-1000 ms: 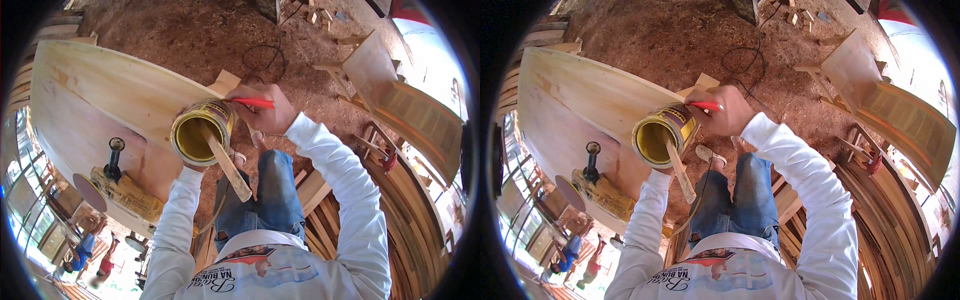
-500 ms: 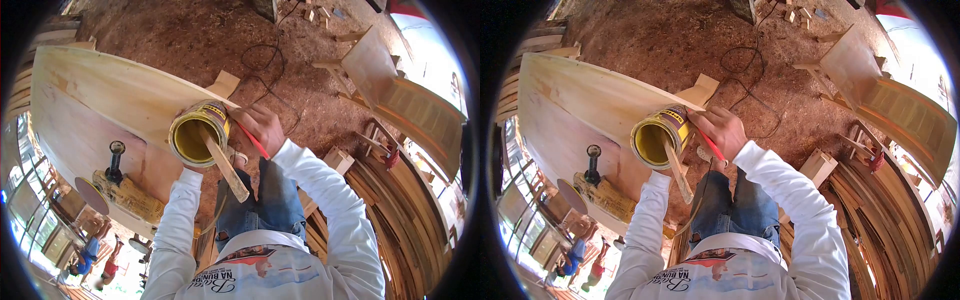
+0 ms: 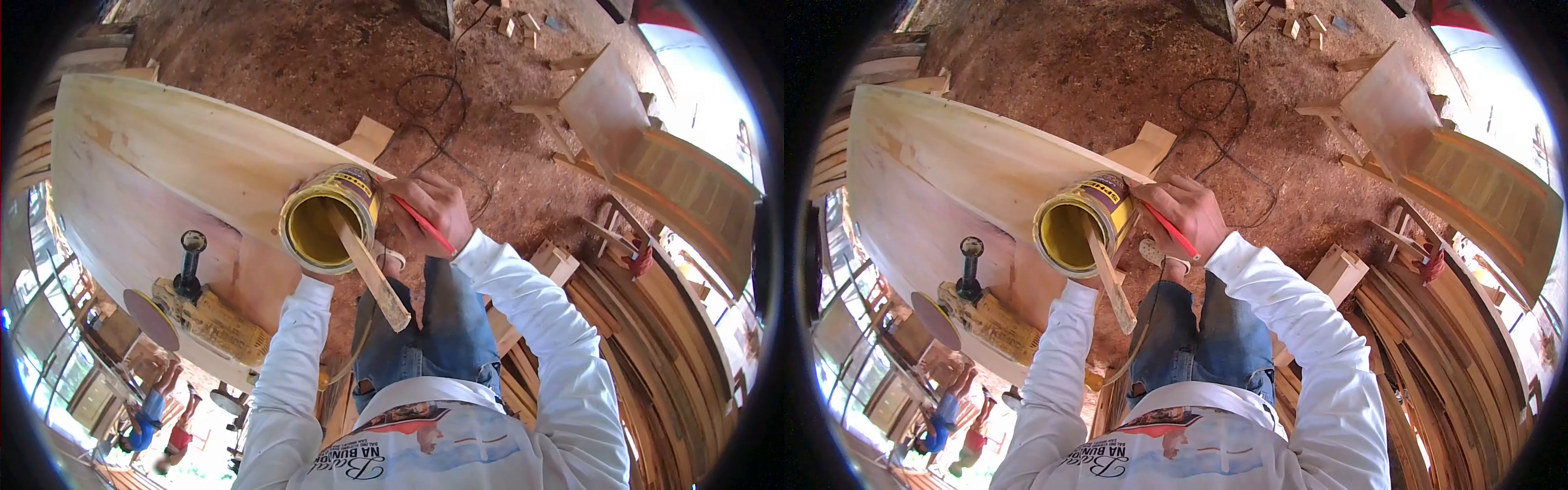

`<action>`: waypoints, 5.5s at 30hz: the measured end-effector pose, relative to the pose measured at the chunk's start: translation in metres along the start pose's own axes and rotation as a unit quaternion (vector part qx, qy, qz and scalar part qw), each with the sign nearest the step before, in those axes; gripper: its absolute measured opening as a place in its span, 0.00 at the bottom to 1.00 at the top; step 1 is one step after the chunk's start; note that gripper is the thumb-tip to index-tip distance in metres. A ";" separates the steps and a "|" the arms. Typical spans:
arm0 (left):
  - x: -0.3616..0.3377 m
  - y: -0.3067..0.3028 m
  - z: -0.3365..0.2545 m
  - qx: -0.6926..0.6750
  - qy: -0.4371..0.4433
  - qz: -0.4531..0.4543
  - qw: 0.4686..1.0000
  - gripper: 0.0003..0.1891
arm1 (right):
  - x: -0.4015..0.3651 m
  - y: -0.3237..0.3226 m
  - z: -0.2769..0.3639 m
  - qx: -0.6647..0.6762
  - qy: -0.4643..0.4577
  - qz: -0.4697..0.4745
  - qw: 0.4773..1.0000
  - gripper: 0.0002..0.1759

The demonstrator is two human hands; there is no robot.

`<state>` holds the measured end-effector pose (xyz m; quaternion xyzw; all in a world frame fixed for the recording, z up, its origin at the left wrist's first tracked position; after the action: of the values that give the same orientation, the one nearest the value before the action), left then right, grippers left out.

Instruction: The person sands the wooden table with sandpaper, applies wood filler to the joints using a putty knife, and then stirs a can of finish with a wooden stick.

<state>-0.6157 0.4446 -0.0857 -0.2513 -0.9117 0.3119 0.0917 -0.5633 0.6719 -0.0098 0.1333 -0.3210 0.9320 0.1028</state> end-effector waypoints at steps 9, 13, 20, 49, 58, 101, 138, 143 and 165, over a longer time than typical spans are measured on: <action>0.007 -0.003 -0.006 0.000 -0.006 0.037 0.999 0.43 | 0.000 0.004 -0.001 0.006 0.014 0.000 1.000 0.21; 0.005 -0.004 -0.010 -0.007 -0.013 0.020 1.000 0.44 | 0.001 0.004 -0.002 0.010 0.015 0.005 1.000 0.20; -0.002 0.000 -0.004 -0.178 -0.077 -0.009 0.981 0.48 | 0.004 0.002 -0.003 0.042 0.011 0.002 0.999 0.20; -0.002 0.000 -0.011 -0.042 -0.087 0.055 0.994 0.55 | 0.001 0.006 -0.004 0.054 0.123 -0.011 0.991 0.14; -0.014 0.004 0.006 -0.081 -0.081 0.039 0.993 0.55 | -0.019 0.005 0.004 0.051 0.152 -0.053 0.986 0.13; -0.030 0.003 0.009 0.101 -0.061 0.088 0.989 0.49 | -0.077 0.021 0.049 0.024 0.182 -0.082 0.980 0.16; -0.026 0.007 0.010 0.093 -0.080 0.126 0.984 0.45 | -0.060 0.014 0.035 0.044 0.244 -0.095 0.964 0.11; -0.034 0.013 0.024 0.106 -0.058 0.105 0.987 0.46 | -0.038 0.006 0.021 0.043 0.218 -0.095 0.970 0.11; -0.019 0.009 0.000 -0.115 -0.152 0.072 0.979 0.50 | -0.104 0.019 0.038 0.112 0.301 -0.038 0.946 0.12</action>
<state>-0.5960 0.4412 -0.0910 -0.2751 -0.9242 0.2452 -0.1000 -0.4631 0.6222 -0.0245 -0.1303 -0.1634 0.9542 0.2140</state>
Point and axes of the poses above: each hand's wrist, its own x-axis towards the middle knuckle, its own y-axis out of the palm, z = x × y, the point moved 5 cm from there along x, towards the middle knuckle, and after that the axes turned 5 degrees about -x, right-handed, at the moved point
